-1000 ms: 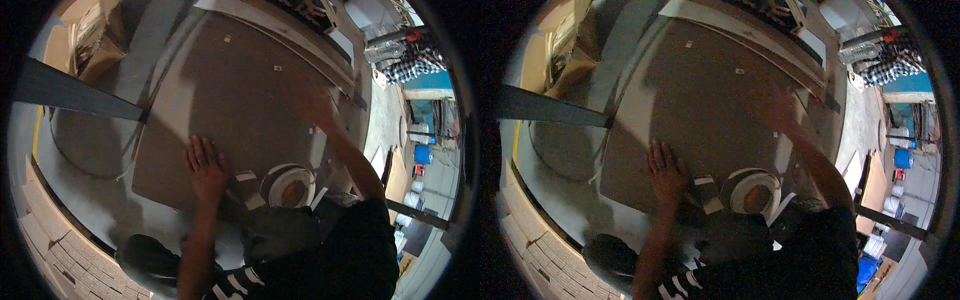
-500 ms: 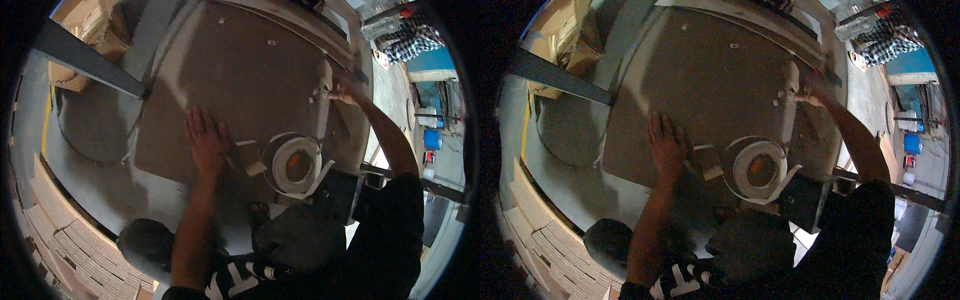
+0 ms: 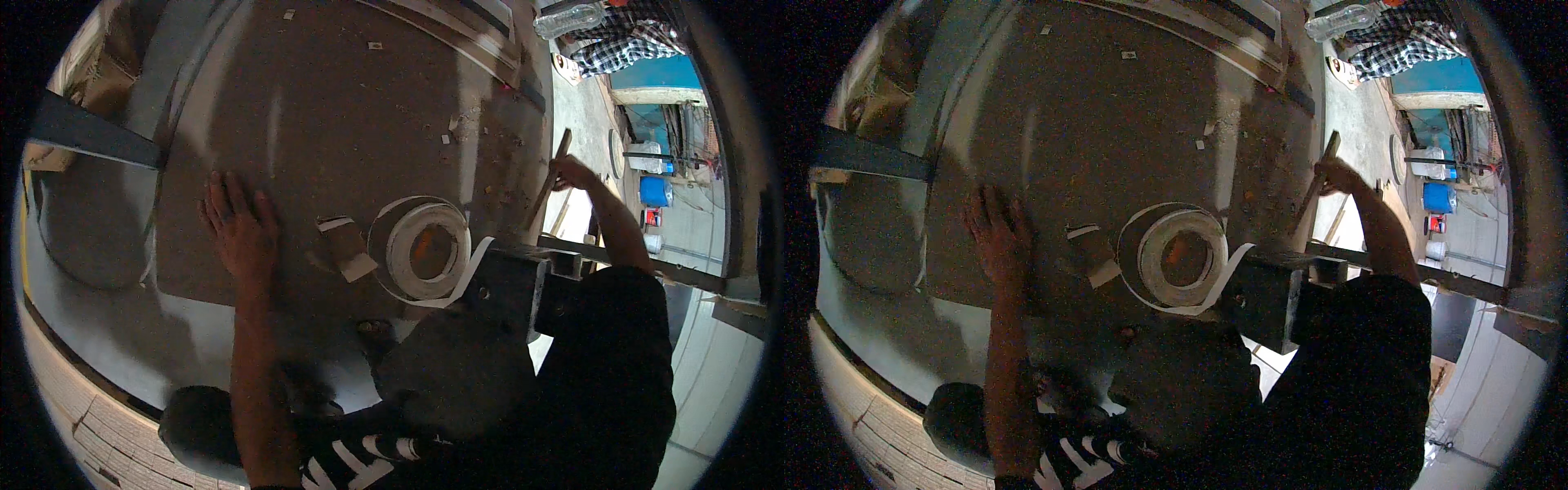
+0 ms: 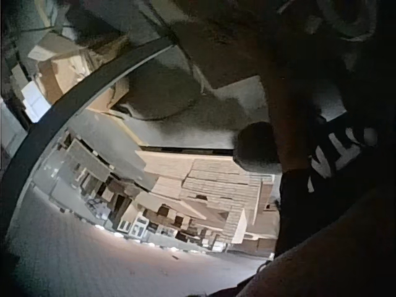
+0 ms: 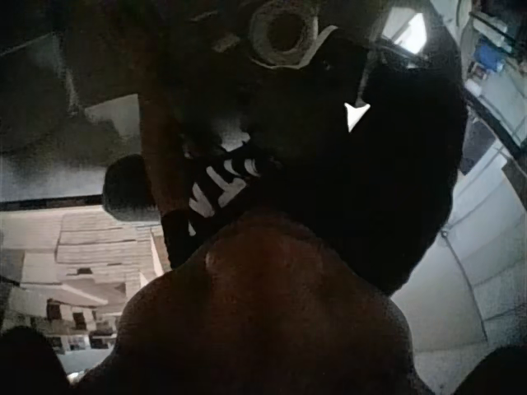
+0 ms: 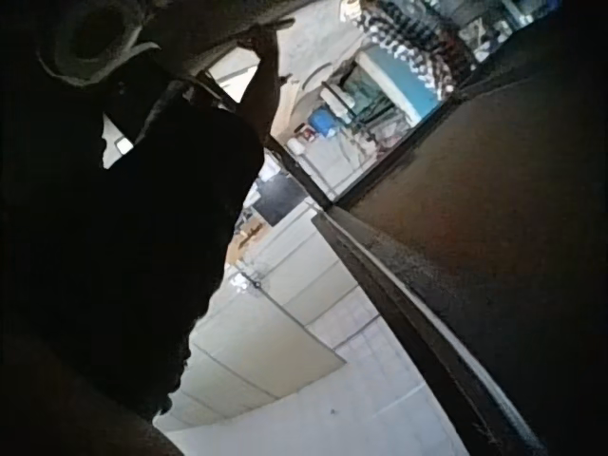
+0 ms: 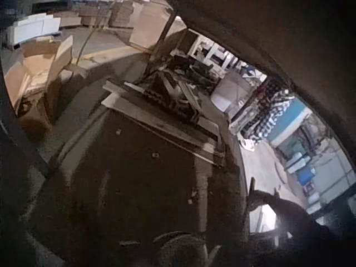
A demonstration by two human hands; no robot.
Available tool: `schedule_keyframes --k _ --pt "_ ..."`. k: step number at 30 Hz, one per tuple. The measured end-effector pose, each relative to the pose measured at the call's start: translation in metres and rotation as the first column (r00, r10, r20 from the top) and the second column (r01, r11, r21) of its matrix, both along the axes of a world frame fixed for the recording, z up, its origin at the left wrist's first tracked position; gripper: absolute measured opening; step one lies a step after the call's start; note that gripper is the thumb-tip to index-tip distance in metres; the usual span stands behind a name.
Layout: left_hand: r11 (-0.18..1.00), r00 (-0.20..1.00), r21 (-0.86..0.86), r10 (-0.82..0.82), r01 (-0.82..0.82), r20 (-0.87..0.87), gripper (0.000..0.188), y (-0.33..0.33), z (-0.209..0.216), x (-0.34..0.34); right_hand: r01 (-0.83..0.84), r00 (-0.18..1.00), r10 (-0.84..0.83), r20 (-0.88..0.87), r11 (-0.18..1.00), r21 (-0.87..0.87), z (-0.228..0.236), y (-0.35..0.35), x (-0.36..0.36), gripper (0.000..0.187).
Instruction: The person coils a white cable into a neat loop and places it on a workbench. Then the person clears the workbench by moving several small wooden pieces and debris to the side.
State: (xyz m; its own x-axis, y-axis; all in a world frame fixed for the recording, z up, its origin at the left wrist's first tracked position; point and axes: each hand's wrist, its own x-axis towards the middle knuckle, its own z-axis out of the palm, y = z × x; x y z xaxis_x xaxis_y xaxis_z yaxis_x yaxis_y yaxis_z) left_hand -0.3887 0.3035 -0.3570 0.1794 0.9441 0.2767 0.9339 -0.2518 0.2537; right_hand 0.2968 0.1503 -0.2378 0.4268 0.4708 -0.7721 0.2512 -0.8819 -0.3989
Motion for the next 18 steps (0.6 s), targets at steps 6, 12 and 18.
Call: schedule_keyframes --k 6,12,18 --pt "0.988 0.990 -0.152 -0.027 0.006 -0.135 0.054 0.006 0.006 -0.009 0.004 0.979 -0.024 0.201 0.995 0.100 -0.033 -0.051 0.029 0.038" --pt "0.988 0.999 -0.146 -0.046 0.048 0.015 0.060 0.001 0.014 -0.006 0.068 0.996 -0.059 -0.069 0.988 0.136 -0.054 -0.085 -0.027 0.039" --pt "0.991 0.992 -0.128 0.064 -0.050 0.108 0.056 -0.001 0.008 -0.008 -0.027 0.977 -0.002 0.212 0.991 0.134 -0.095 -0.054 -0.035 0.055"
